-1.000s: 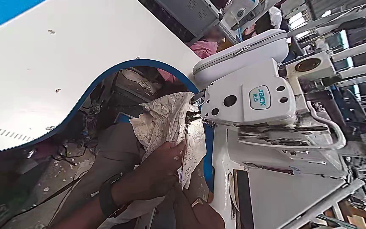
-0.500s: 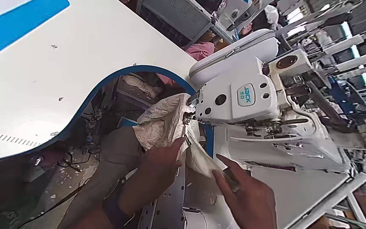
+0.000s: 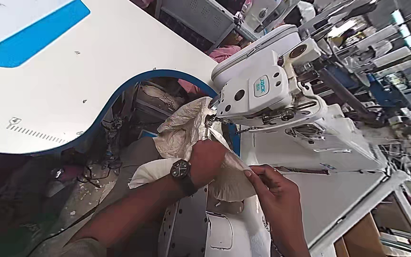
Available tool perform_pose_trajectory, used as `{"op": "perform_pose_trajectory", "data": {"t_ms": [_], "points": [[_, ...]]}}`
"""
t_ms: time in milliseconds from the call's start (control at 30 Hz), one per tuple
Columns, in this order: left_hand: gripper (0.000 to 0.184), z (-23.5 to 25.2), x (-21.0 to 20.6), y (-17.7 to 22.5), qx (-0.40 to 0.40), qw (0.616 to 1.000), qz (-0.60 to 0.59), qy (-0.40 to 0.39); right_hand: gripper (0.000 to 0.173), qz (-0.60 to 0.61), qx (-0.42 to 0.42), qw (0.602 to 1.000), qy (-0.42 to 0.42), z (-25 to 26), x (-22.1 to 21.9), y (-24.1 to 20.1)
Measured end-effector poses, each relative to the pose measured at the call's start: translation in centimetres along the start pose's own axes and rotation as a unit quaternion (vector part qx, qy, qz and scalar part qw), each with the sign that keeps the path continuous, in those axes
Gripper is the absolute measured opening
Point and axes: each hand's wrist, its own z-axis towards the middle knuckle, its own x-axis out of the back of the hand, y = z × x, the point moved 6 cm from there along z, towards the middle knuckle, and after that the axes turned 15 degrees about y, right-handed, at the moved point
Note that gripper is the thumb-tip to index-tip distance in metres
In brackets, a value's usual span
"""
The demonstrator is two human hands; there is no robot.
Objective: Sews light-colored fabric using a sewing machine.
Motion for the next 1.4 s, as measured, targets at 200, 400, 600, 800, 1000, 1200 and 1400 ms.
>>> {"op": "perform_pose_trajectory", "data": {"t_ms": [200, 400, 600, 800, 1000, 1200, 1400], "points": [[0.072, -6.8, 0.2, -2.3, 0.019, 0.954, 0.015, 0.299, 0.015, -0.013, 0.036, 0.999, 0.013, -6.2, -2.4, 0.6], [0.027, -10.3, -2.3, -3.8, -0.010, 0.938, -0.152, 0.312, 0.009, 0.006, 0.133, 0.990, 0.039, -9.4, -3.5, -6.4], [0.019, -8.0, -1.8, -4.8, -0.042, 0.921, -0.131, 0.364, 0.007, -0.039, 0.184, 0.981, 0.054, -7.9, -4.7, -7.0], [0.020, -9.0, -2.1, -4.7, -0.047, 0.900, -0.117, 0.418, 0.006, 0.028, 0.163, 0.984, 0.068, -7.1, -6.0, -5.5], [0.019, -6.8, -1.7, -4.9, -0.086, 0.880, -0.068, 0.461, 0.011, 0.057, 0.200, 0.971, 0.118, -4.9, -7.7, -4.2], [0.018, -3.7, -0.6, -4.6, -0.109, 0.859, 0.001, 0.500, 0.013, 0.050, 0.174, 0.972, 0.151, -2.2, -9.1, -3.7], [0.019, -2.2, -1.0, -5.9, -0.088, 0.873, -0.089, 0.472, 0.020, -0.007, 0.138, 0.980, 0.141, -1.8, -10.3, -3.0]]}}
